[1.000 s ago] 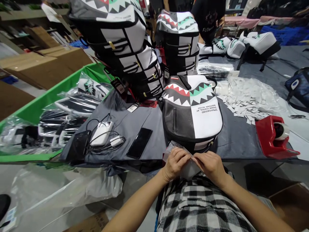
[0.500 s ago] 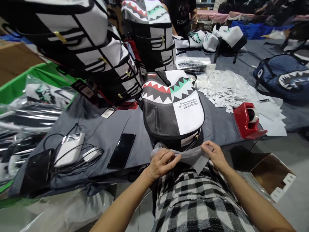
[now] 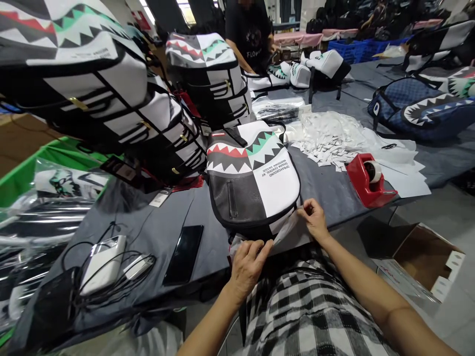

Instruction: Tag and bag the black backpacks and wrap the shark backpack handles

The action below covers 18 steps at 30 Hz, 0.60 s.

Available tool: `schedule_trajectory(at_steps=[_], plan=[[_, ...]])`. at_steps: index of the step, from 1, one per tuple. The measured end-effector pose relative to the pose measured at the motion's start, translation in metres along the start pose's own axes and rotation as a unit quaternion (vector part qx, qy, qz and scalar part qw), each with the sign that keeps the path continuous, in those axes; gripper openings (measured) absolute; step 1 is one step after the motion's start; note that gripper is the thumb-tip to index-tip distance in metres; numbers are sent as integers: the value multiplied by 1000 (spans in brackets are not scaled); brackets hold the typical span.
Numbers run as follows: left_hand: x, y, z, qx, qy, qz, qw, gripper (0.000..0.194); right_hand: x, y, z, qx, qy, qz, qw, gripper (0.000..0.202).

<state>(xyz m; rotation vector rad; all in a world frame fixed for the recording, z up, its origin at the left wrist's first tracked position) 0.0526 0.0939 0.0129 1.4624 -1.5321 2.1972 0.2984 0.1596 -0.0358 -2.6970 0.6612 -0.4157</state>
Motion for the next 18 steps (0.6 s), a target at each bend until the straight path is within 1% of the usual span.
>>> schedule_trajectory(at_steps=[2, 3, 4, 6, 7, 8, 10, 11, 14, 16, 18], plan=[[2, -1, -1, 12, 9, 13, 1000, 26, 25, 9, -10, 49, 65, 73, 994, 39], [2, -1, -2, 17, 13, 13, 1000, 26, 32, 17, -20, 88, 99, 85, 988, 32], [2, -2, -2, 23, 16, 12, 1000, 26, 31, 27, -32, 139, 125, 67, 980, 24], [1, -2, -2, 31, 18, 13, 999, 26, 11, 49, -55, 252, 155, -31, 955, 7], [1, -2, -2, 34, 18, 15, 999, 26, -1, 60, -63, 292, 166, -75, 939, 10], [2, -1, -2, 38, 18, 20, 999, 26, -11, 68, -68, 316, 181, -98, 926, 21], [5, 1, -3, 50, 22, 38, 998, 29, -22, 72, -71, 331, 217, -99, 913, 39], [7, 3, -4, 58, 25, 49, 997, 31, -27, 70, -71, 338, 227, -97, 908, 43], [13, 10, -10, 81, 34, 73, 993, 28, -38, 66, -69, 401, 213, -127, 882, 42], [15, 12, -14, 84, 36, 65, 994, 20, -39, 63, -67, 447, 194, -140, 862, 37], [15, 13, -17, 68, 32, 47, 996, 15, -39, 60, -66, 485, 189, -147, 841, 31]])
Point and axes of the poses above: each hand's wrist, its own y-axis away from the middle knuckle, its own x-axis out of the back of the hand, z = x × y, the point moved 9 cm from there along -y, towards the middle knuckle, and after that the axes turned 4 degrees about x, right-handed, at the moved point
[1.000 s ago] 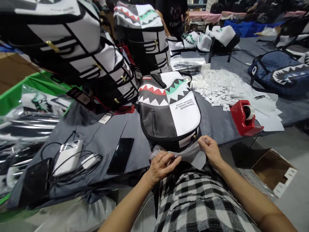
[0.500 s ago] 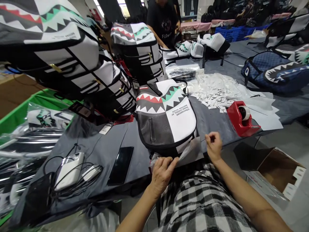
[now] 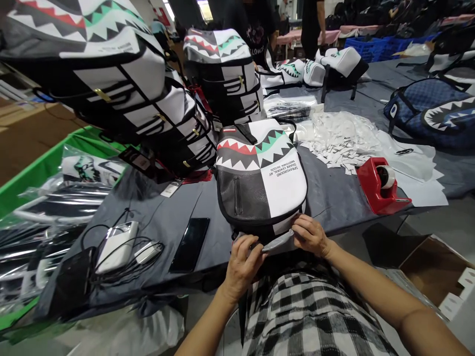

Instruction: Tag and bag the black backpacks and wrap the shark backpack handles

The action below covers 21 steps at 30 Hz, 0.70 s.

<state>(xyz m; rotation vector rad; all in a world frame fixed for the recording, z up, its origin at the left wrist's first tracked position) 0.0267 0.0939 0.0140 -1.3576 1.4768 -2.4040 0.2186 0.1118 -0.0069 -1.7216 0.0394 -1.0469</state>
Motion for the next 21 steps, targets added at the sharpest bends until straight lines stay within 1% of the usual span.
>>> schedule_trajectory(at_steps=[3, 5, 8, 11, 13, 16, 18, 21], plan=[[-1, -1, -1, -43, -10, -39, 998, 16, -2, -5, 1, 61, 10, -24, 998, 22], [-4, -3, -3, -70, -12, -79, 994, 16, -4, -10, 2, 87, 5, -50, 995, 19], [-6, -5, -6, -107, -13, -142, 984, 17, -2, -20, 2, 115, -5, -85, 990, 22], [-4, -7, -7, -154, -14, -181, 971, 17, 2, -27, -1, 146, -23, -114, 982, 24], [-4, -9, -7, -182, -18, -195, 964, 19, 2, -29, -1, 153, -38, -141, 977, 19], [-6, -12, -9, -199, -16, -214, 956, 22, -6, -28, 0, 140, -43, -196, 970, 8], [-10, -15, -10, -200, 0, -240, 950, 23, -11, -26, 1, 135, -35, -225, 964, 12], [-14, -20, -9, -207, 8, -286, 936, 23, -12, -30, -1, 157, -34, -235, 959, 19]])
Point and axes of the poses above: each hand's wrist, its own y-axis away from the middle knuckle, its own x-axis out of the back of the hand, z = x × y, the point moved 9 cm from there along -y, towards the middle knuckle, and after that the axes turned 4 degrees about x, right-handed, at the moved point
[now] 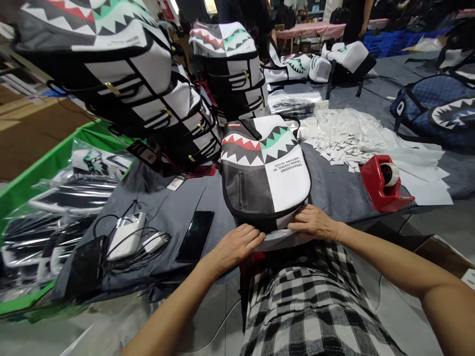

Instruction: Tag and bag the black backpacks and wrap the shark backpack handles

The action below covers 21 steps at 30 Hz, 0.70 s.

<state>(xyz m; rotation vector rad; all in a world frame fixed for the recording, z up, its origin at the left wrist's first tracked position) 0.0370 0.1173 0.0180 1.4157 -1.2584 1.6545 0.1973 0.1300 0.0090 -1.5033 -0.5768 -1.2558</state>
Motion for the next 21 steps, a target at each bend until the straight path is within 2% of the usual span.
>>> schedule_trajectory(at_steps=[4, 7, 9, 11, 14, 17, 21], plan=[[17, -13, -4, -9, -46, -31, 998, 14, 22, -19, 7, 28, -5, -3, 1000, 27], [47, -28, -11, 11, -99, -18, 995, 17, 52, -38, 19, 16, 7, -17, 1000, 34], [72, -39, -13, 23, -127, 19, 991, 20, 75, -49, 28, 3, 23, -15, 1000, 39], [98, -49, -13, 36, -139, 76, 987, 20, 96, -57, 35, -10, 45, 12, 999, 43], [124, -58, -11, 61, -143, 173, 973, 18, 125, -61, 41, -45, 98, 121, 987, 43], [131, -55, -13, 93, -148, 260, 950, 18, 138, -59, 33, -52, 120, 226, 965, 37], [122, -44, -7, 111, -157, 339, 921, 22, 126, -58, 16, -3, 113, 218, 969, 27]])
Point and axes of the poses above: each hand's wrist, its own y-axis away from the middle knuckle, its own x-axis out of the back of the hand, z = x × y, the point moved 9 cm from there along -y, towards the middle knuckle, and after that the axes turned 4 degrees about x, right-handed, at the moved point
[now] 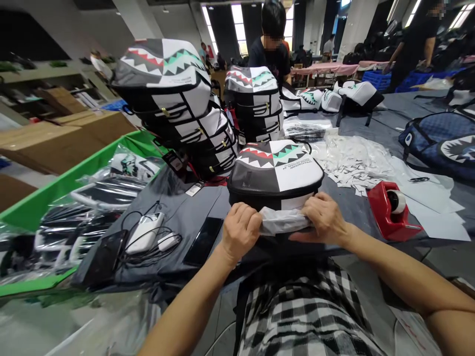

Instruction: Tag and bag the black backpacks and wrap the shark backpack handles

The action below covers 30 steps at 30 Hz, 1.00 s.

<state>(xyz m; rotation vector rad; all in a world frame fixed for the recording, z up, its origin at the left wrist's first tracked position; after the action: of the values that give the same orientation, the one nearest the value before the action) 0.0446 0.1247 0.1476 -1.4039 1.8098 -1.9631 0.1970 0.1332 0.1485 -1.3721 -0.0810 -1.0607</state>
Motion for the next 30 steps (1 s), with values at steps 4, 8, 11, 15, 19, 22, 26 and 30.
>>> schedule_trajectory(at_steps=[4, 8, 11, 15, 19, 22, 26, 30], plan=[[-9, 11, 18, -12, 11, -58, 998, 16, 3, 10, -1, 4, 13, 40, 999, 29], [-12, 18, 22, -44, 21, -140, 989, 14, 2, 17, 0, -43, -4, 74, 996, 32], [-8, 25, 16, -75, 59, -151, 984, 26, -10, 23, -14, -13, -20, 7, 1000, 31], [-4, 31, 14, -48, 81, -38, 995, 23, -15, 37, -24, 32, -14, -33, 999, 18], [-6, 36, 15, 61, 69, 116, 989, 21, -3, 45, -13, -32, 8, 64, 997, 15], [-12, 39, 20, 98, 53, 133, 985, 19, -5, 51, -4, -103, 23, 108, 989, 13], [-28, 45, 35, 28, 32, -2, 999, 7, -11, 66, -3, -146, 23, 133, 980, 19], [-32, 62, 37, -39, 40, -37, 998, 18, -23, 82, -17, -104, -2, 93, 990, 11]])
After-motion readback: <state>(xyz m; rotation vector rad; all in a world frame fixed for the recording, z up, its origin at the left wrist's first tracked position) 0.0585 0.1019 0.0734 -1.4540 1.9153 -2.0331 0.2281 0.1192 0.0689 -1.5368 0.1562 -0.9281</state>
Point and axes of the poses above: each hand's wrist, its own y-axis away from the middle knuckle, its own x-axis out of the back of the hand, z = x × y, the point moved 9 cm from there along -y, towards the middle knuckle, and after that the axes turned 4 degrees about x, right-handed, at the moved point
